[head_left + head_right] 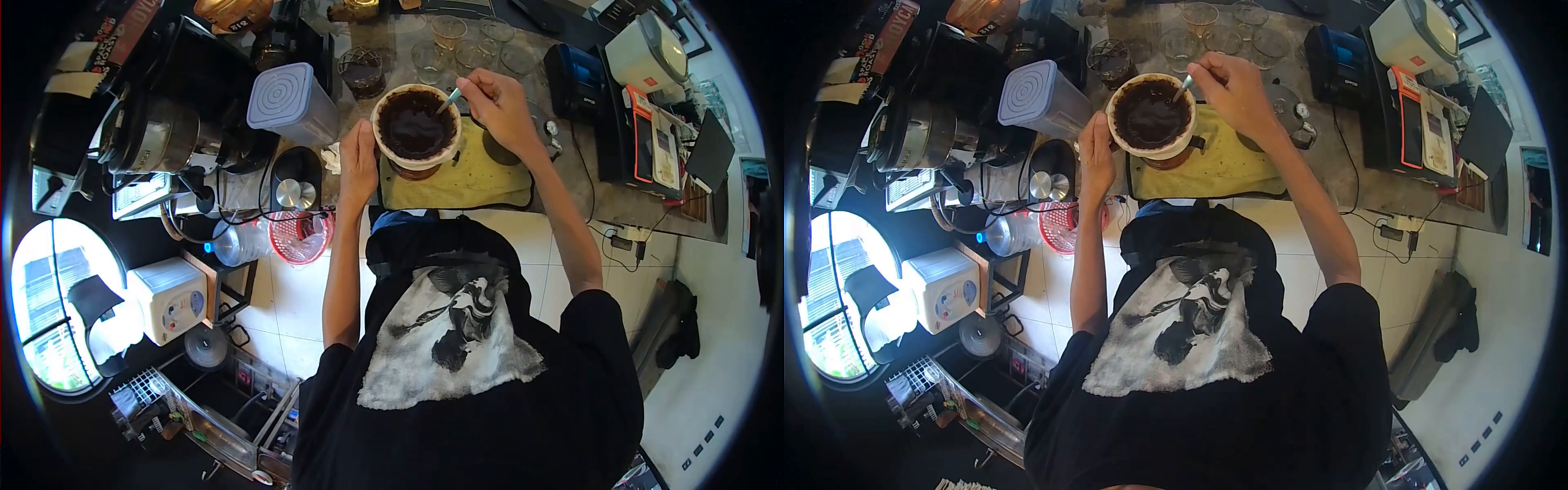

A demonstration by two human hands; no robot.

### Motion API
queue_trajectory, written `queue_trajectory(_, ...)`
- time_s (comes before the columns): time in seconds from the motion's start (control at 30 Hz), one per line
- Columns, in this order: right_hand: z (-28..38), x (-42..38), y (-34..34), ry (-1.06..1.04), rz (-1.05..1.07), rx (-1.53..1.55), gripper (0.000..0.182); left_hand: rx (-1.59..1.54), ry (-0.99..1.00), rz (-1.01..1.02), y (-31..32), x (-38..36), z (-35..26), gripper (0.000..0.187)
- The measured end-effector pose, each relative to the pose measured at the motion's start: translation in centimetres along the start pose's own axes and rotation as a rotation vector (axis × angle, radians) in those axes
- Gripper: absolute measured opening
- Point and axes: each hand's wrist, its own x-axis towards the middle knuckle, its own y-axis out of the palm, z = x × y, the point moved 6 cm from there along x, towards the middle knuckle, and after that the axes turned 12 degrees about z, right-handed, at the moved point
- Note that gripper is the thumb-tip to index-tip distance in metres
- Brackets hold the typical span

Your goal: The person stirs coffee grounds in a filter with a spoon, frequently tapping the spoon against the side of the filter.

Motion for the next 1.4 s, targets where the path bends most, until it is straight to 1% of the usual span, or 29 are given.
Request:
queue_trajectory(0.03, -0.4, -0.1, 0.0, 0.000, 0.000, 0.000, 0.026, 0.001, 0.009, -0.006, -0.1, 0.0, 0.2, 0.039)
queue_trajectory(0.1, -1.2, 0.0, -0.1, 0.052, -0.002, 0.201, 0.027, 0.017, 0.009, 0.000, -0.1, 0.0, -0.2, 0.039)
queue_trajectory(0.13, -1.2, 0.1, -0.2, 0.052, -0.002, 0.201, 0.027, 0.032, 0.009, 0.006, 0.0, -0.1, -0.5, 0.039)
queue_trajectory(0.2, -1.7, 0.1, -0.3, 0.126, 0.004, 0.368, 0.024, 0.019, -0.003, 0.008, 0.1, -0.1, -0.5, 0.039)
queue_trajectory(0.33, -0.9, -0.1, -0.9, 0.146, -0.021, 0.450, 0.023, 0.019, -0.010, 0.010, 0.0, 0.0, -0.4, 0.040)
queue_trajectory(0.53, 1.4, -0.1, -2.1, 0.052, -0.054, 0.407, 0.025, 0.034, -0.012, 0.025, 0.0, 0.0, -0.4, 0.040)
queue_trajectory(0.6, 2.2, -0.1, -2.6, -0.050, -0.050, 0.281, 0.025, 0.028, -0.014, 0.024, 0.0, 0.0, -0.2, 0.040)
queue_trajectory(0.63, 2.5, -0.1, -2.7, -0.053, -0.051, 0.280, 0.025, 0.021, -0.017, 0.022, 0.0, 0.0, -0.1, 0.040)
queue_trajectory(0.7, 3.6, -0.3, -2.7, -0.107, -0.044, 0.145, 0.025, 0.018, -0.020, 0.018, 0.0, 0.0, 0.0, 0.040)
queue_trajectory(0.83, 5.7, -1.0, -2.2, -0.134, -0.046, 0.031, 0.025, -0.002, -0.038, 0.017, -0.1, 0.0, 0.2, 0.041)
queue_trajectory(0.9, 6.9, -1.3, -2.1, -0.213, -0.070, -0.172, 0.025, 0.007, -0.032, 0.012, -0.1, 0.0, 0.2, 0.041)
queue_trajectory(0.93, 6.9, -1.2, -2.1, -0.213, -0.070, -0.173, 0.025, 0.016, -0.027, 0.006, -0.1, -0.1, 0.2, 0.041)
queue_trajectory(1.0, 7.0, -1.2, -1.7, -0.292, -0.050, -0.276, 0.025, 0.004, -0.016, 0.002, 0.0, 0.0, 0.0, 0.041)
queue_trajectory(1.13, 6.1, -0.9, -1.1, -0.288, -0.025, -0.317, 0.026, -0.001, -0.010, 0.002, 0.0, -0.1, 0.1, 0.041)
queue_trajectory(1.27, 4.7, -0.7, -0.3, -0.212, 0.002, -0.273, 0.027, 0.007, 0.007, 0.017, 0.0, 0.0, -0.4, 0.041)
queue_trajectory(1.33, 3.5, -0.7, 0.2, -0.177, 0.013, -0.255, 0.026, -0.003, -0.021, 0.019, 0.0, 0.0, -0.4, 0.041)
queue_trajectory(1.4, 1.4, -0.3, 0.7, -0.093, 0.026, -0.087, 0.026, 0.001, -0.016, 0.023, 0.1, 0.0, -0.3, 0.042)
